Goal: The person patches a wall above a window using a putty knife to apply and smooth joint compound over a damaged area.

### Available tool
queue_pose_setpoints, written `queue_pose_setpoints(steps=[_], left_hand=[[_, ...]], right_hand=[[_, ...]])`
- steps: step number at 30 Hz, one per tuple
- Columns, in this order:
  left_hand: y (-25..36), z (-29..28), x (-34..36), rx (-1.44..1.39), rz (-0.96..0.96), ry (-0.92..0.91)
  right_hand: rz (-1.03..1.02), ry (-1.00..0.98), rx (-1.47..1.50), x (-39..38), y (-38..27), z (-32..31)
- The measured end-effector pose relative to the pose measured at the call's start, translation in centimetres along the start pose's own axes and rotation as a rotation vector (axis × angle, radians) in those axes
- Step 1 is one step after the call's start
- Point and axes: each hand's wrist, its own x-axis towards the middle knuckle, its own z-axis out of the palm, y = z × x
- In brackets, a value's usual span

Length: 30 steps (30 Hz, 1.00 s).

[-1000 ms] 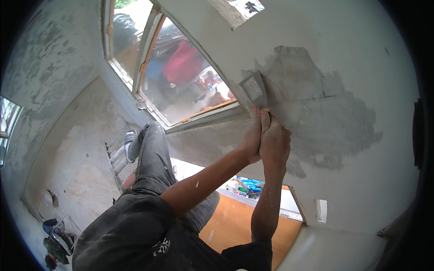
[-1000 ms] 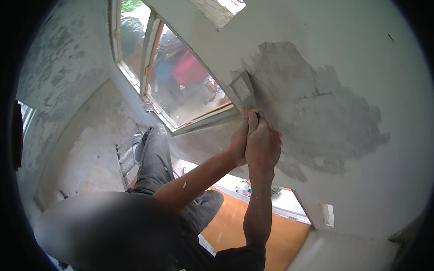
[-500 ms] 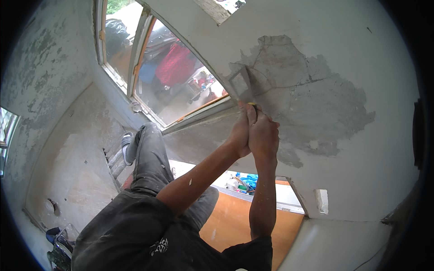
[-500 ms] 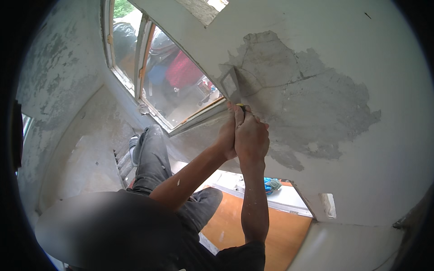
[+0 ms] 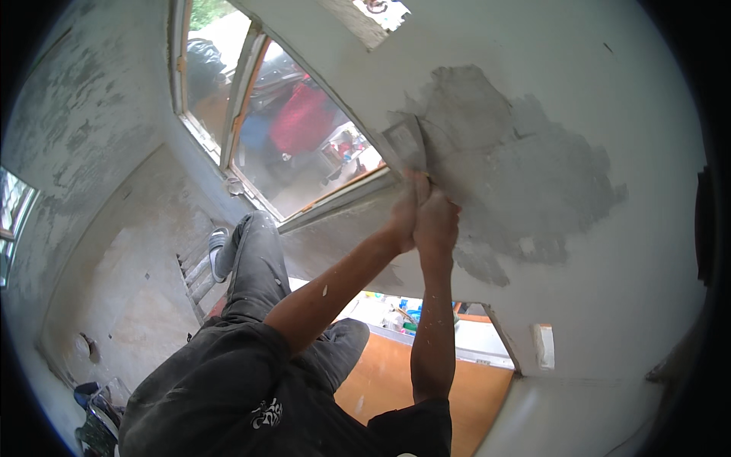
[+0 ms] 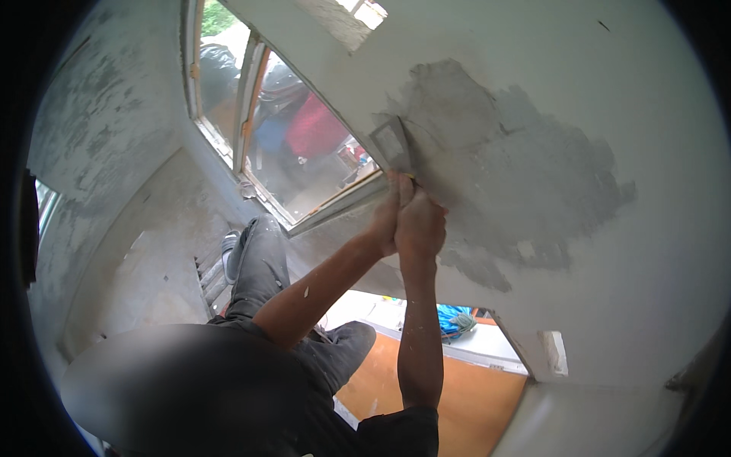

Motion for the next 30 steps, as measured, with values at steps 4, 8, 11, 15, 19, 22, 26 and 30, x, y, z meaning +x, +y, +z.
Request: queue_pose_setpoints(steps=[4, 8, 11, 15, 19, 22, 26, 30], left_hand=[[1.3, 1.1, -2.4, -0.102, -0.014, 0.007], [0.9, 0.7, -1.5, -0.014, 0.055, -0.029], [1.5, 0.3, -1.2, 0.081, -0.059, 0.094], [3.1, 0.5, -3.0, 0.118, -0.054, 0.041], [1.8, 1.5, -2.3, 0.116, 0.008, 0.035], [1.8, -1.4, -1.3, 0.221, -0.019, 0.099], [2.6, -3.1, -2.4, 0.450, 0.047, 0.023], [3.5, -5.8, -4.9, 0.212, 0.054, 0.320]], right_hand=[[-0.036, -0.018, 0.037, -0.8, -1.5, -0.7], [0.001, 0.021, 0.060, -0.6, -0.5, 0.3], [-0.005, 0.041, 0.086, 0.6, -0.3, 2.6], [-0.045, 0.003, 0.154, -1.2, -1.9, 0.6], [0.009, -0.003, 0.192, -1.0, -0.9, 0.8], [0.024, 0.060, 0.282, -0.8, -0.6, 2.0], [-0.016, -0.063, 0.293, -1.3, -1.3, 3.3], [-0.023, -0.177, 0.312, -2.0, -1.8, 8.0]])
